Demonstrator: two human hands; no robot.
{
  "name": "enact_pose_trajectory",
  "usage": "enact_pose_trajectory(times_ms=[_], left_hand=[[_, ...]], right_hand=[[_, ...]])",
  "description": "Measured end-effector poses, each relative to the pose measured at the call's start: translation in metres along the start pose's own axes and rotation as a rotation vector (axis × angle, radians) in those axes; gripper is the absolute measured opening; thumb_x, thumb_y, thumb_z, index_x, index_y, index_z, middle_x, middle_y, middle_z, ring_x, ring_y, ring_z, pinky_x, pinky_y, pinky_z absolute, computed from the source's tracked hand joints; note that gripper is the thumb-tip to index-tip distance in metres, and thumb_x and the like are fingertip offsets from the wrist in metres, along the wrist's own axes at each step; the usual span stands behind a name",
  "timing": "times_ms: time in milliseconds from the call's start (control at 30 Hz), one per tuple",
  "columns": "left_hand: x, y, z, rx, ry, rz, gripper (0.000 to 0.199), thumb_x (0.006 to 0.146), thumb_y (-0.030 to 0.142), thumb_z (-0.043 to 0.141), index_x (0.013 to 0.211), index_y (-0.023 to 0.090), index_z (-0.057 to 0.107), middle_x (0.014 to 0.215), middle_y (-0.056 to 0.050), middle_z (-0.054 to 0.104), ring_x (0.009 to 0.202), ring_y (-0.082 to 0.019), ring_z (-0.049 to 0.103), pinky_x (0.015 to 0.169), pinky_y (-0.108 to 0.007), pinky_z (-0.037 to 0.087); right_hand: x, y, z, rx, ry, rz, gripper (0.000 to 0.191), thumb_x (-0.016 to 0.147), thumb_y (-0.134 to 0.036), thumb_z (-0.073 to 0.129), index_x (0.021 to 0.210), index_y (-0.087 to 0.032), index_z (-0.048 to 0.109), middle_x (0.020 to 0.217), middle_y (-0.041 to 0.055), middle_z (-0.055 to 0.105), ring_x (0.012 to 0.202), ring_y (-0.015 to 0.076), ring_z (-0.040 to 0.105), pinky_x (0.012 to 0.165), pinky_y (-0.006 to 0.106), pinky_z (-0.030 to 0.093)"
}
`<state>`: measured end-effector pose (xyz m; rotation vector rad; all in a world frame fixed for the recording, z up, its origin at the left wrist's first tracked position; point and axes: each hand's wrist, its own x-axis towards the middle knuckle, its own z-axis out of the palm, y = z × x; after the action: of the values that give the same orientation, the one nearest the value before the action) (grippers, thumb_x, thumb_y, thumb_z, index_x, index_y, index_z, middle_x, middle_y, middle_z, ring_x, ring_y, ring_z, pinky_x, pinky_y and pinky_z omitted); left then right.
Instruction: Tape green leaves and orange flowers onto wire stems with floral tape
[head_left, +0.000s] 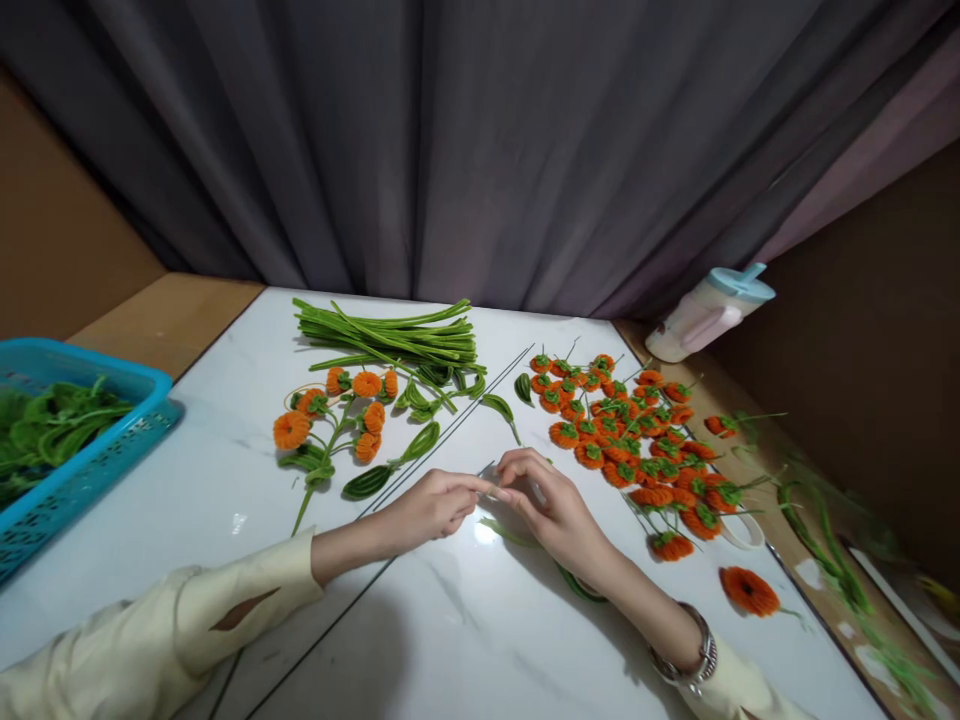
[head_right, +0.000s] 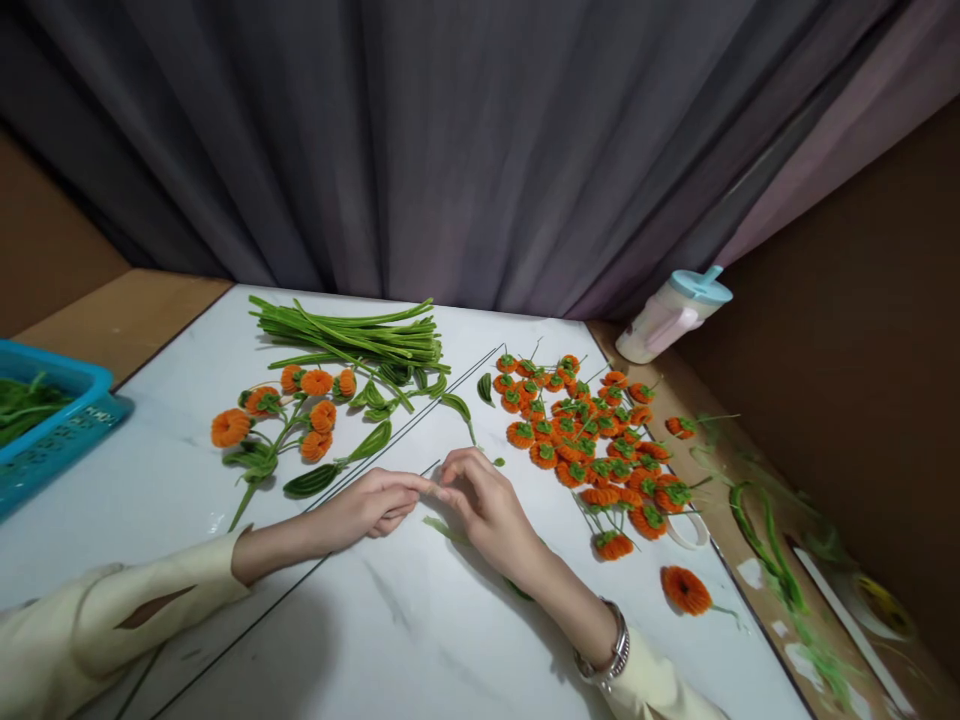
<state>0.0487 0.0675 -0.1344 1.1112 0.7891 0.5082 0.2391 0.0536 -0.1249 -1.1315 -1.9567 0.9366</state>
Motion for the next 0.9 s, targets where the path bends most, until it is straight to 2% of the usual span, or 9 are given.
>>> enact_pose_trajectory(times_ms=[233, 400, 733, 900], left_hand=[[-0.0012, 0.0027, 0.0011, -0.003, 0.012, -0.017, 0.045, 0.077, 0.023, 0.046, 0.113, 0.003, 0.063, 0.049, 0.011, 0.023, 0.042, -0.006, 0.018, 0.041, -0.021, 0.015], [-0.001, 0.0018, 0.0009, 0.004, -0.007, 0.003, 0.045, 0.078, 0.023, 0.044, 0.114, 0.004, 0.064, 0.05, 0.01, 0.023, 0.042, -0.006, 0.017, 0.041, -0.021, 0.015], [-0.0005, -0.003, -0.0013, 0.03, -0.012, 0.013, 0.044, 0.081, 0.023, 0.045, 0.116, 0.006, 0.064, 0.053, 0.009, 0.023, 0.044, -0.007, 0.018, 0.042, -0.021, 0.015], [-0.0024, -0.0015, -0.0002, 0.023, -0.02, 0.02, 0.043, 0.08, 0.022, 0.044, 0.115, 0.007, 0.064, 0.051, 0.01, 0.022, 0.044, -0.007, 0.017, 0.042, -0.022, 0.014]], right_hand=[[0.0015, -0.007, -0.0082, 0.049, 0.016, 0.023, 0.011, 0.089, -0.025, 0.056, 0.079, -0.02, 0.056, 0.093, 0.0062, 0.057, 0.086, 0.019, 0.057, 0.077, 0.032, 0.046], [0.0022, -0.0035, -0.0073, 0.038, 0.015, 0.019, 0.007, 0.087, -0.026, 0.058, 0.083, -0.02, 0.058, 0.099, 0.0074, 0.057, 0.093, 0.0206, 0.057, 0.081, 0.034, 0.045], [0.0028, -0.002, -0.006, 0.033, 0.043, 0.044, 0.015, 0.089, -0.029, 0.056, 0.077, -0.02, 0.058, 0.096, 0.0073, 0.057, 0.09, 0.0206, 0.058, 0.077, 0.033, 0.046], [0.0033, 0.0004, -0.0064, 0.015, 0.023, 0.032, 0.008, 0.086, -0.028, 0.061, 0.083, -0.02, 0.058, 0.107, 0.0091, 0.058, 0.101, 0.0234, 0.056, 0.086, 0.038, 0.045]])
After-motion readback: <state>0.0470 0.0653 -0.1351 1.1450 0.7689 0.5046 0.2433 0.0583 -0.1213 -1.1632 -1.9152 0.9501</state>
